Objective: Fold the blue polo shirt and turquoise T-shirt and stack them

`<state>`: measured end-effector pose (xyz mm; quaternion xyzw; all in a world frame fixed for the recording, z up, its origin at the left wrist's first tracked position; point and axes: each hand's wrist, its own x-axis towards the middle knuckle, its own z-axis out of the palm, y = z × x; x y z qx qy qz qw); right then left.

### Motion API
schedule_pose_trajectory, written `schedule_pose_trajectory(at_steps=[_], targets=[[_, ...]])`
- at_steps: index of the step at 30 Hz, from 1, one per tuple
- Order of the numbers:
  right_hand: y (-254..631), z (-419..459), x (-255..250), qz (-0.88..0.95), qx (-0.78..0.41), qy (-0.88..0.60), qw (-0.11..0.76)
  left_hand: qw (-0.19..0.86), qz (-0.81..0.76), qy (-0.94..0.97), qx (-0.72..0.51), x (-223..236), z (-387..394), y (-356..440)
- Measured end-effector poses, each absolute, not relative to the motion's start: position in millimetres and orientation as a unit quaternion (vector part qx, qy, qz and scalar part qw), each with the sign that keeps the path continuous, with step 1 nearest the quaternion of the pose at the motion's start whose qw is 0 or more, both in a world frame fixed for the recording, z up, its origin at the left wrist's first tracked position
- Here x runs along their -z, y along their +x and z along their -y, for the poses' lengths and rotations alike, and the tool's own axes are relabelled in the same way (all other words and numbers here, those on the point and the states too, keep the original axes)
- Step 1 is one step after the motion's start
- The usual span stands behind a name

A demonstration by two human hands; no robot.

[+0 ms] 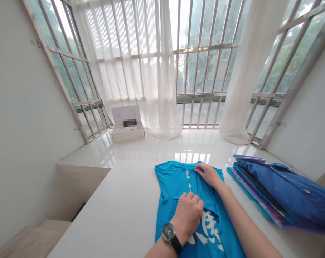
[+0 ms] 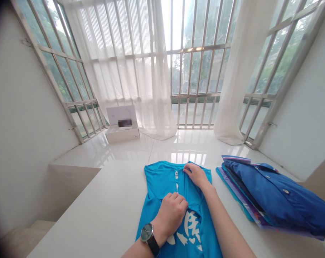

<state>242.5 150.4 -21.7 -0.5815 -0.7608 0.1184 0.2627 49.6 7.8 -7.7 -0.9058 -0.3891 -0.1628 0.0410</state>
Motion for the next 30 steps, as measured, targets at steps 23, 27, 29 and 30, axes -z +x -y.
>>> schedule_pose_trajectory(at_steps=[23, 27, 29, 30], targets=[[302.5, -155.9, 23.9, 0.713, -0.054, -0.682, 0.150, 0.010, 0.391, -0.890, 0.236, 23.7, -12.2, 51.1], [304.6, -157.3, 26.6, 0.715, -0.051, -0.682, 0.145, 0.002, 0.393, -0.891, 0.228, 23.9, -11.8, 52.2], [305.7, -158.1, 26.5, 0.713, -0.053, -0.685, 0.140, 0.008, 0.393, -0.892, 0.225, 23.6, -11.8, 52.5], [306.3, -158.5, 26.1, 0.712, -0.055, -0.687, 0.137, 0.010, 0.393, -0.892, 0.224, 23.3, -11.9, 52.6]])
